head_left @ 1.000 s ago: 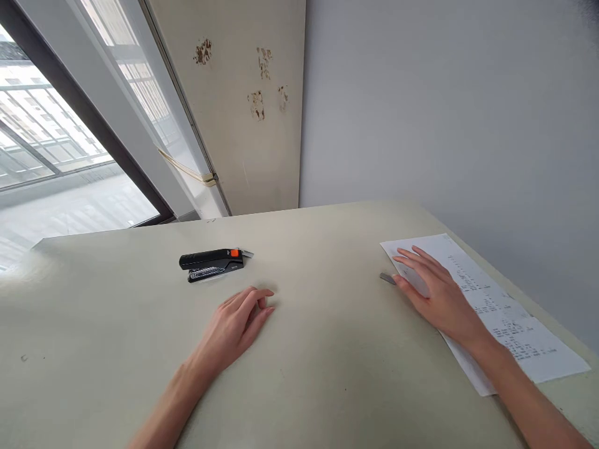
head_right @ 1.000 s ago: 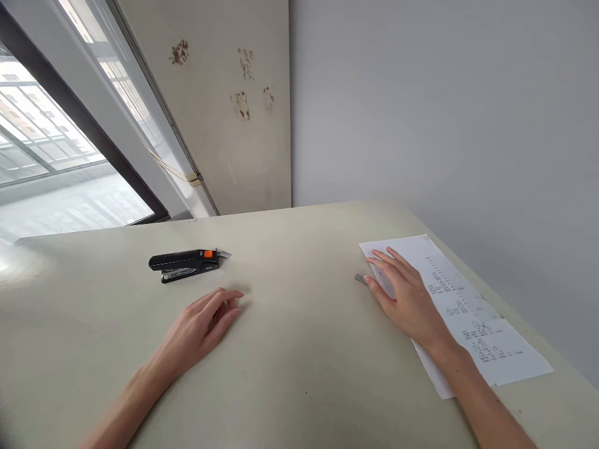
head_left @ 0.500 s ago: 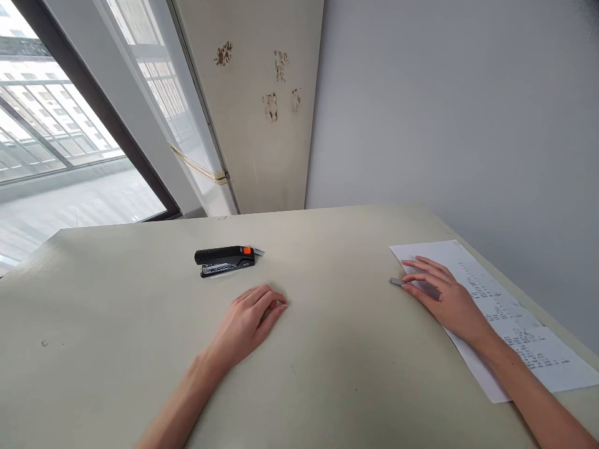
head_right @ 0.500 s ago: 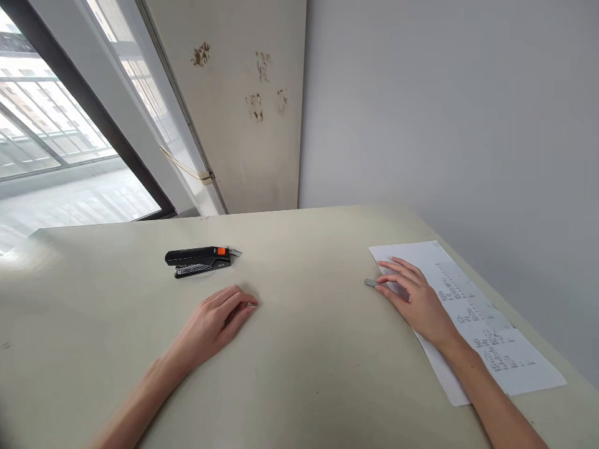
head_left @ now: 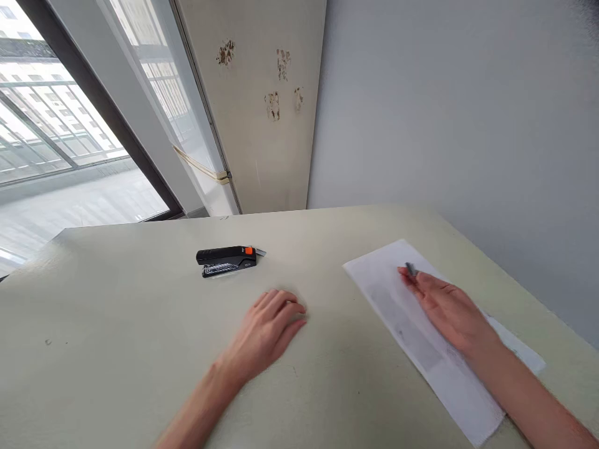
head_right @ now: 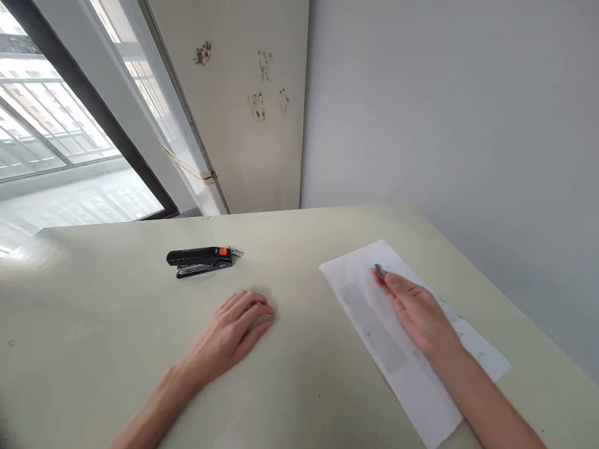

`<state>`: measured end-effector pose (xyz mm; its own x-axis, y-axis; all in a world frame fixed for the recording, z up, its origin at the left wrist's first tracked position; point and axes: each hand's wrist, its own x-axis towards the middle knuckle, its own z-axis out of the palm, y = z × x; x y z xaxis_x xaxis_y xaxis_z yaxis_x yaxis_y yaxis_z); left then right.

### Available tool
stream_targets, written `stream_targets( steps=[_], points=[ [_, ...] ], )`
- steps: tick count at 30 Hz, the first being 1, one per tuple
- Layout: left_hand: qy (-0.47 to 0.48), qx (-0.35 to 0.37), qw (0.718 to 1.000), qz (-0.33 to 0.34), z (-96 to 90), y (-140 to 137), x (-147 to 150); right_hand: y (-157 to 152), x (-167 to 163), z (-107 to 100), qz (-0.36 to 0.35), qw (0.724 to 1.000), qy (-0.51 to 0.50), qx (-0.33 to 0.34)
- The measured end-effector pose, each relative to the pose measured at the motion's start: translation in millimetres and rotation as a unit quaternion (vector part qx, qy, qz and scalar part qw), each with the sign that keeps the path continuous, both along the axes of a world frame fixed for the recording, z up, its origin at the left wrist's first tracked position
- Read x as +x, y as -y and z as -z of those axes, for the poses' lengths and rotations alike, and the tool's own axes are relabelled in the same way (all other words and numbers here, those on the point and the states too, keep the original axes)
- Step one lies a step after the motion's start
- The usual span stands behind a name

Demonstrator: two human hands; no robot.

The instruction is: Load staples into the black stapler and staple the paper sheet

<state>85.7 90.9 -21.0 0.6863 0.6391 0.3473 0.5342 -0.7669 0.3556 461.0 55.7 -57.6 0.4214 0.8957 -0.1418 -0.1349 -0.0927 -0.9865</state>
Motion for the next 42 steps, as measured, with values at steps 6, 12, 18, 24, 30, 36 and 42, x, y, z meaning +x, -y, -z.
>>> stream_targets(
  steps=[6,12,18,24,30,36,42],
  points=[
    [-0.059,0.005,0.989,0.136,-0.5,26.8,32.4,16.9,-50.6,-18.2,-0.156,0.986,-0.049,-0.037],
    [0.006,-0.025,0.992,0.126,0.1,13.6,14.9,7.6,0.3,-6.9,-0.032,0.998,-0.027,-0.042],
    [0.055,-0.016,0.997,-0.046,-5.3,-12.5,-21.7,4.8,1.9,-0.5,-0.053,0.997,0.011,-0.054],
    [-0.054,-0.039,0.998,0.002,-8.1,-18.5,-31.1,9.4,-9.5,-10.0,-0.100,0.980,0.155,-0.079],
    [-0.053,-0.083,0.995,-0.014,-15.2,-18.5,-49.7,13.8,-33.4,-18.8,-0.176,0.929,0.325,-0.014],
    [-0.012,-0.075,0.995,-0.070,-18.3,-10.3,-82.7,-3.1,-67.3,-15.9,-0.239,0.889,0.384,0.073],
    [-0.050,-0.028,0.995,-0.076,-8.1,-5.4,-90.0,-66.8,-128.1,-8.2,-0.221,0.882,0.404,0.098]
  ],
)
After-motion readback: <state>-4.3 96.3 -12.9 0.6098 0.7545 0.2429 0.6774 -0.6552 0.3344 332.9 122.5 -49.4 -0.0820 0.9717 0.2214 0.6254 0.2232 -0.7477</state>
